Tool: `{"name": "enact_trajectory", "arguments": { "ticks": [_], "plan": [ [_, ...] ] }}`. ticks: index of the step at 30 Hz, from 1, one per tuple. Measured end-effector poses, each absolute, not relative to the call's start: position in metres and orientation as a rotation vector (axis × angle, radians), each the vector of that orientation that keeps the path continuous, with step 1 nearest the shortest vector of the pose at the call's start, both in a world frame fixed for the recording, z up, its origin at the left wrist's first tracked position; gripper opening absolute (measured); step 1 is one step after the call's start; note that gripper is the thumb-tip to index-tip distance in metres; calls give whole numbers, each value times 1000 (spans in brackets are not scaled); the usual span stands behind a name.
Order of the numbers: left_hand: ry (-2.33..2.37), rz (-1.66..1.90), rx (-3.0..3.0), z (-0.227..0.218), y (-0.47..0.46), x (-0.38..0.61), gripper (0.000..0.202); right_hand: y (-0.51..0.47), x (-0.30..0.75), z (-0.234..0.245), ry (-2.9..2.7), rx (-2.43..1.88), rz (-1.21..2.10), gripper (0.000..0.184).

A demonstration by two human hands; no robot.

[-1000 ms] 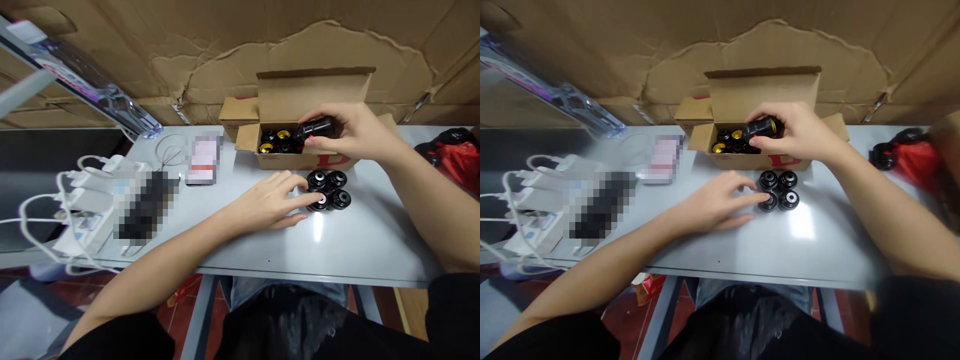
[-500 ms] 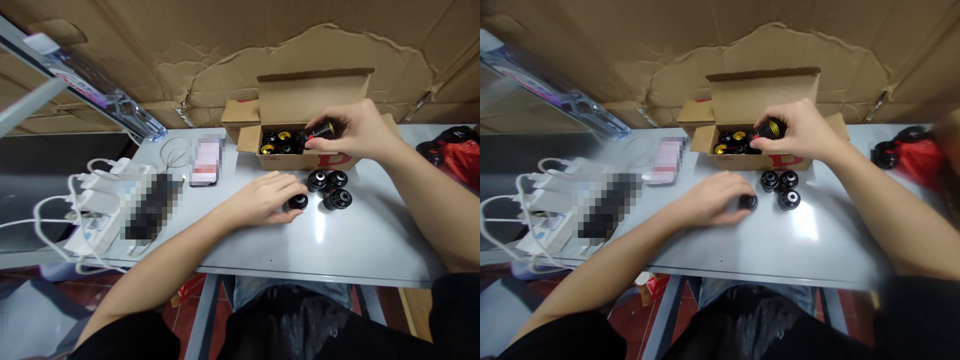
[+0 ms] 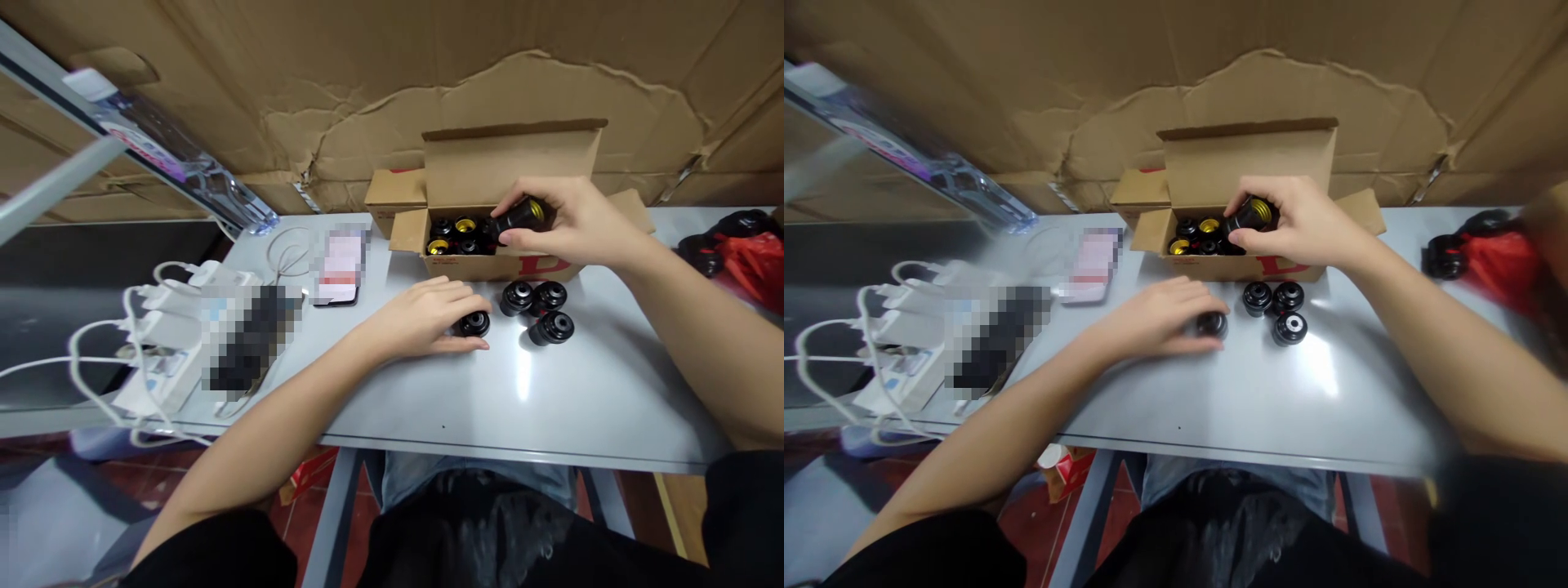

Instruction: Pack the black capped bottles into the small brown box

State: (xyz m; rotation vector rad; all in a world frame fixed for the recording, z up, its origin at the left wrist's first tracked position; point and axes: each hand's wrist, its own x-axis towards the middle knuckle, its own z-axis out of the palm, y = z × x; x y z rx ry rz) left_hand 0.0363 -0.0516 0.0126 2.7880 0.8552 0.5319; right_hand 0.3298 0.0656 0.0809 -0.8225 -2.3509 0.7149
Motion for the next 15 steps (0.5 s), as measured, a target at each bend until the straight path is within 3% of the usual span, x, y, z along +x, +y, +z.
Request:
{"name": "enact_trajectory", "arguments": {
  "ticks": [15],
  "plan": [
    [856, 521, 2761, 12, -49, 34, 57, 61, 325, 77, -2534, -1035, 533, 45]
  ]
}}
